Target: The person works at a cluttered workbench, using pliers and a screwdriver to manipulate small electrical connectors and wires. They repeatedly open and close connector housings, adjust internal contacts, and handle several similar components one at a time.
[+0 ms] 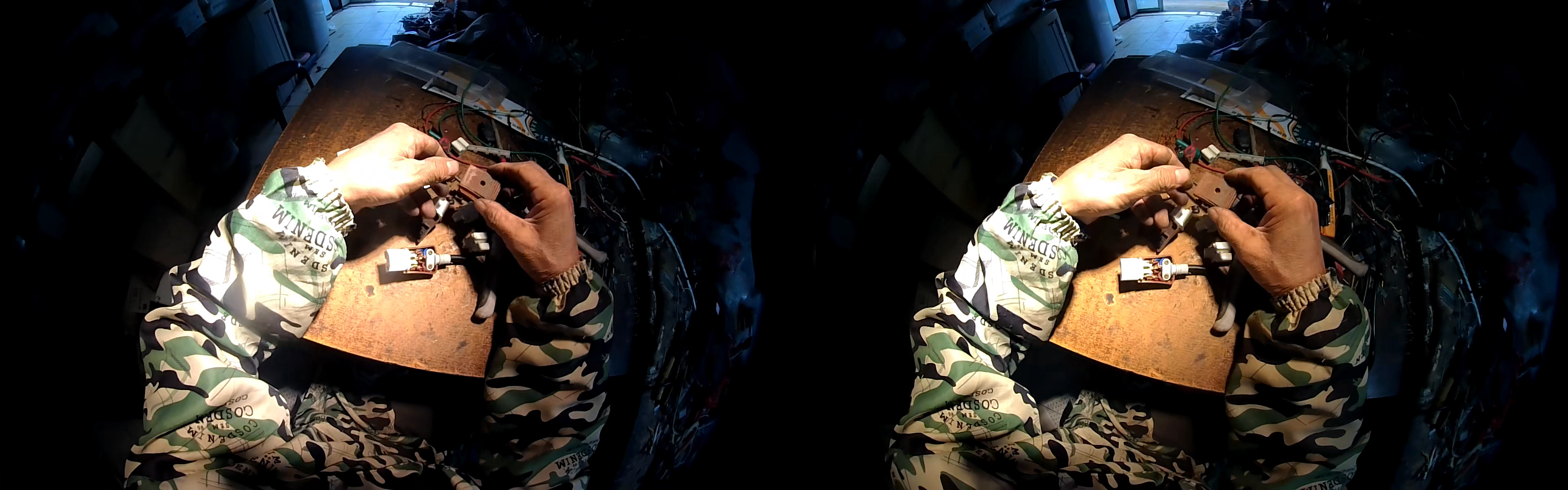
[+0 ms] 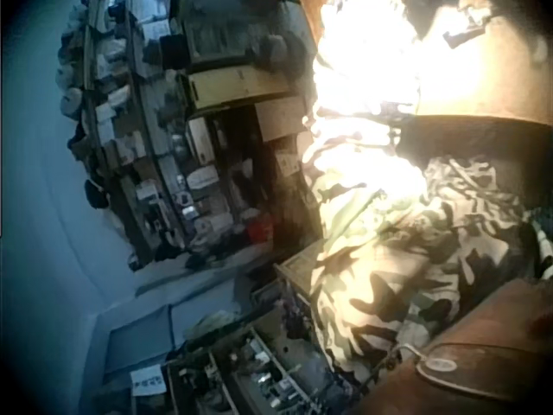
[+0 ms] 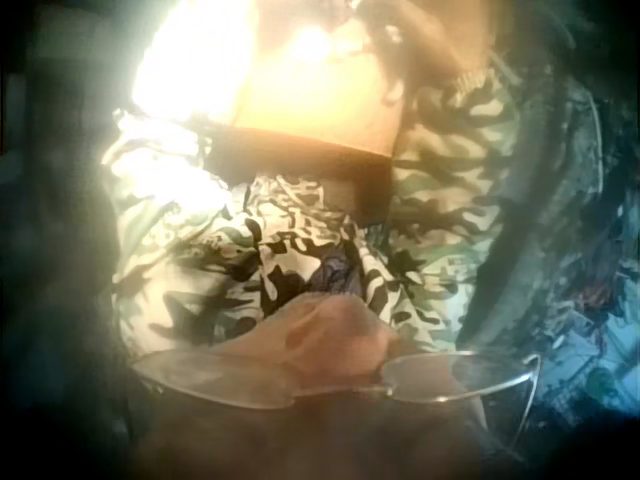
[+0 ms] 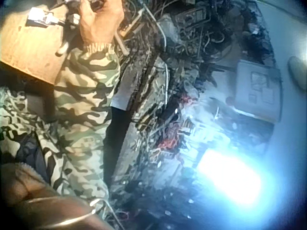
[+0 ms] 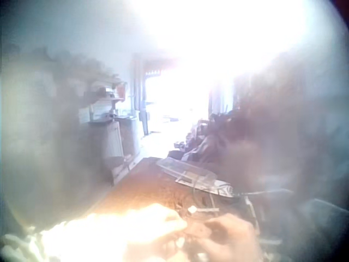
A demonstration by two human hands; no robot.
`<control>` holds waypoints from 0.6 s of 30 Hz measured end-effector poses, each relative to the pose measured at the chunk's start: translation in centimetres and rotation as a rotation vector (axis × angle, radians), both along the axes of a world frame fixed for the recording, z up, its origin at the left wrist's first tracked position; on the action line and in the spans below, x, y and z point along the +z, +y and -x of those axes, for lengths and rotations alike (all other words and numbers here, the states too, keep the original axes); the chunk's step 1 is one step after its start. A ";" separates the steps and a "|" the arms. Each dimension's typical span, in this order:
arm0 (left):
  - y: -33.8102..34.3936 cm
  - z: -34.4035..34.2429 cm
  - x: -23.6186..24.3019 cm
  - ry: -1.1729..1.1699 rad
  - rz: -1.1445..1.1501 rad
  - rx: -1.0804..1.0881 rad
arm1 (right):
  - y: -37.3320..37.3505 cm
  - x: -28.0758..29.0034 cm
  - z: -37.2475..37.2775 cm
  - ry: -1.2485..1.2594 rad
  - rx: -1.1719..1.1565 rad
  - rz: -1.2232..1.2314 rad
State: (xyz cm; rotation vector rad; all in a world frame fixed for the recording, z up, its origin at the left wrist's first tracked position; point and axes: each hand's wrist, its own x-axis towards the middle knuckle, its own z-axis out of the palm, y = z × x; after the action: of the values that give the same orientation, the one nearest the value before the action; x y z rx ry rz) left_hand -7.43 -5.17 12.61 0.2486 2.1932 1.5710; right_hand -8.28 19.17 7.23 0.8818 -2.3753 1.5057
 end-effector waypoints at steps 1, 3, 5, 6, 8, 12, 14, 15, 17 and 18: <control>-0.7 -0.5 -0.1 0.162 0.111 0.005 | -0.4 0.3 -0.1 0.007 0.019 -0.016; -2.3 -1.9 -0.1 0.479 0.341 0.007 | -1.2 0.4 -0.2 -0.002 0.054 -0.022; -3.0 -3.5 0.2 0.367 0.266 0.073 | -1.1 0.7 -0.4 -0.027 0.043 -0.024; -3.0 -3.9 0.6 0.389 0.271 0.048 | -0.7 0.7 -0.3 -0.028 0.022 0.011; -3.4 -5.4 0.6 0.453 0.319 -0.035 | -0.5 -0.4 0.1 -0.036 0.024 0.114; -4.3 -7.4 -2.1 0.744 0.459 -0.150 | -1.3 0.5 -0.7 -0.082 0.128 -0.003; -3.5 -7.5 -2.5 0.707 0.497 -0.222 | -1.2 1.3 -1.3 -0.066 0.233 -0.037; -2.9 -7.7 -2.2 0.604 0.501 -0.206 | -1.1 1.6 -1.8 -0.126 0.275 -0.033; -2.7 -7.5 -3.8 0.678 0.472 -0.208 | -1.1 2.1 -2.3 -0.177 0.341 -0.108; -2.5 -7.4 -4.4 0.679 0.453 -0.196 | -1.0 2.1 -2.3 -0.124 0.354 -0.152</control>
State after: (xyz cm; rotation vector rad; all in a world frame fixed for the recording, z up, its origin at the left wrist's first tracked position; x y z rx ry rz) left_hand -0.08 -7.68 8.22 0.9263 2.8398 0.9161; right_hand -5.96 18.21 9.32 1.3415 -2.5518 1.5527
